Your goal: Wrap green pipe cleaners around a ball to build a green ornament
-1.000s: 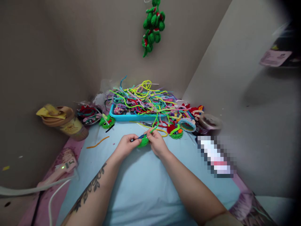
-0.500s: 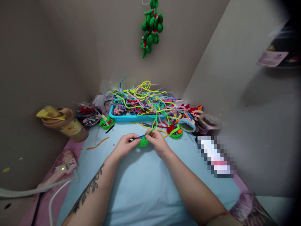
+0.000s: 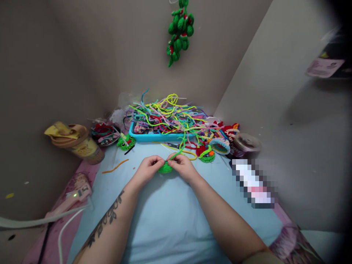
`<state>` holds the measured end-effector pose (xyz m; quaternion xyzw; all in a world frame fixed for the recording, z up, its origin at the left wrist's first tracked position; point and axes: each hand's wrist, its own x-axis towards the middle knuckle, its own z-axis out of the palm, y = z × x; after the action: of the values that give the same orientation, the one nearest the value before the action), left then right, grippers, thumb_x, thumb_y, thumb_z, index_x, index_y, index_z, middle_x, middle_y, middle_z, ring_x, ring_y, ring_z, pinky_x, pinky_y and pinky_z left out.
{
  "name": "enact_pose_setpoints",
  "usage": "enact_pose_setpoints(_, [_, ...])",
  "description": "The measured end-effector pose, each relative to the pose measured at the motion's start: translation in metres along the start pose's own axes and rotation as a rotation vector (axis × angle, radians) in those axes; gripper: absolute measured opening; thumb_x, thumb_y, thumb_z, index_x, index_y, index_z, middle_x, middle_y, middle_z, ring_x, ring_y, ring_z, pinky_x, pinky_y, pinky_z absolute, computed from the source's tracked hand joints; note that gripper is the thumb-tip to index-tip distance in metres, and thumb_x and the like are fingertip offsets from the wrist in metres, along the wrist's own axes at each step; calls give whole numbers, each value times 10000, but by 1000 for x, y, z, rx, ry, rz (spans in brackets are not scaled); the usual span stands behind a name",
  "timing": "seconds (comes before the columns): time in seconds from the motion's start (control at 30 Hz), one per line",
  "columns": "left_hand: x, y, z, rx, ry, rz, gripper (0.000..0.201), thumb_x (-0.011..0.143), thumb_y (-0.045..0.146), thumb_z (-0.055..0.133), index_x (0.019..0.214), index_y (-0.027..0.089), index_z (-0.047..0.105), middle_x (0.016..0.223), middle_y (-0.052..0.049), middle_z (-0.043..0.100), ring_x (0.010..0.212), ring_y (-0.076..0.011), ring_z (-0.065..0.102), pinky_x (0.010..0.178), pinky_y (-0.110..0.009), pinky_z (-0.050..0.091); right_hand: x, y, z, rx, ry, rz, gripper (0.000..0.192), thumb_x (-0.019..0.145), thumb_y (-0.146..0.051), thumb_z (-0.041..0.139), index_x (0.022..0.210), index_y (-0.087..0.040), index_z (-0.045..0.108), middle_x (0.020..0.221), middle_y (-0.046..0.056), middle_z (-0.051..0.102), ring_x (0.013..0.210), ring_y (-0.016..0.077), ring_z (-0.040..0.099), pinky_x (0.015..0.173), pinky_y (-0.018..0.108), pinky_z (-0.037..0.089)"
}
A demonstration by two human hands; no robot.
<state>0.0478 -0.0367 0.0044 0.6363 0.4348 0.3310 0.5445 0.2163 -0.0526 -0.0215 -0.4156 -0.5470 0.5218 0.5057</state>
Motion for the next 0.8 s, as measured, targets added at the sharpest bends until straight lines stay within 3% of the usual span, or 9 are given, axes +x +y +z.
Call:
enact_pose_setpoints(0.23, [3,-7,1,14,11,33,265,735,392,591,721,127,599,632,2,552,592,-105,464,568,-215,363,-1,-3,5,-27,29,-1,191,729,-364,624,777,-181,603,709,-4,546,662,129,504,617,259,401])
enact_pose_setpoints(0.43, [1,-3,3,17,37,4,226,727,359,563,682,138,577,585,21,508,559,-96,429,548,-214,338,-4,-1,9,62,28,-26,175,712,-346,649,755,-219,537,677,-26,483,629,123,458,577,246,370])
enact_pose_setpoints(0.67, [1,1,5,-75,103,-36,225,709,365,558,658,146,549,556,40,463,538,-87,389,541,-212,305,-5,-1,6,86,0,-123,172,654,-329,711,661,-216,581,858,23,540,820,173,516,702,297,415])
enact_pose_setpoints(0.8, [1,0,1,-141,65,-64,237,710,370,579,669,137,565,566,36,474,553,-89,393,556,-214,306,-4,1,5,152,26,-96,150,653,-305,711,673,-218,591,881,17,552,810,164,522,694,293,409])
